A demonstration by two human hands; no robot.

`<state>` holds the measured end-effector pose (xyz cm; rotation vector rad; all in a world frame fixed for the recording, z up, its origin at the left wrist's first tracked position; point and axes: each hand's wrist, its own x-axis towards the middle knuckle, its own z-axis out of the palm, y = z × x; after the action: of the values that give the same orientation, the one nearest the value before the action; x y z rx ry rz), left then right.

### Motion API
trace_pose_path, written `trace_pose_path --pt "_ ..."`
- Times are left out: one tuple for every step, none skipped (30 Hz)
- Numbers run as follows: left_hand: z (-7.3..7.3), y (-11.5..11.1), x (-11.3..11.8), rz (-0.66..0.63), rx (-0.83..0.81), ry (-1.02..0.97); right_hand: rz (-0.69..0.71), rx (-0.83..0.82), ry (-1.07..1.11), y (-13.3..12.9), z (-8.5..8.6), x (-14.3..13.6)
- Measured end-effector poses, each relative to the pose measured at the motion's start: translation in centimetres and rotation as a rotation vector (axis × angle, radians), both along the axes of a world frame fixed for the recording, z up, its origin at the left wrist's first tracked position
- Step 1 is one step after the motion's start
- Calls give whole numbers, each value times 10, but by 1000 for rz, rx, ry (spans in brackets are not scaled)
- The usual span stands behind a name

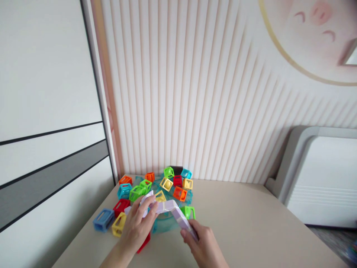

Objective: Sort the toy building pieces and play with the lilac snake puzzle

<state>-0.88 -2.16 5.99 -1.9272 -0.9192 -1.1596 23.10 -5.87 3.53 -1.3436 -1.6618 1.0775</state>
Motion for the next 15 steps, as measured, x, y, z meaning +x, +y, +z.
trace_pose_path --pt "1 -1 1 4 -3 -7 -16 54 -53 0 -1 0" --pt "1 -1 3 3 -5 -20 -18 81 -73 -1 -1 -1" --pt "1 -2 4 0 -6 -34 -13 81 -65 -1 -1 -2" --pt "0 -3 6 -3 -10 -48 -4 62 -35 -2 -2 -3" --pt "0 -3 7 -8 -13 -58 10 26 12 -3 -3 -5" --pt "-1 -4 8 -14 -15 -67 32 -22 66 -4 -4 -6" --pt "-2 -4 9 -18 -18 -73 49 -80 121 -4 -6 -8" --pt "-3 -5 9 -25 -22 -79 64 -143 173 -5 -7 -9" --pt "-4 -5 10 -32 -31 -88 74 -200 215 -6 -8 -9" --pt "-6 -6 11 -41 -44 -99 80 -245 248 -8 -9 -9" --pt "-7 -6 11 -50 -59 -113 81 -274 274 -9 -8 -9" --pt "-9 -6 13 -58 -74 -129 85 -294 301 -10 -7 -8" --pt "-10 -7 14 -66 -87 -150 99 -309 330 -11 -5 -7" --pt "-12 -7 15 -75 -102 -174 132 -327 360 -12 -1 -6" --pt "-14 -8 17 -90 -124 -196 182 -352 388 -13 2 -5"
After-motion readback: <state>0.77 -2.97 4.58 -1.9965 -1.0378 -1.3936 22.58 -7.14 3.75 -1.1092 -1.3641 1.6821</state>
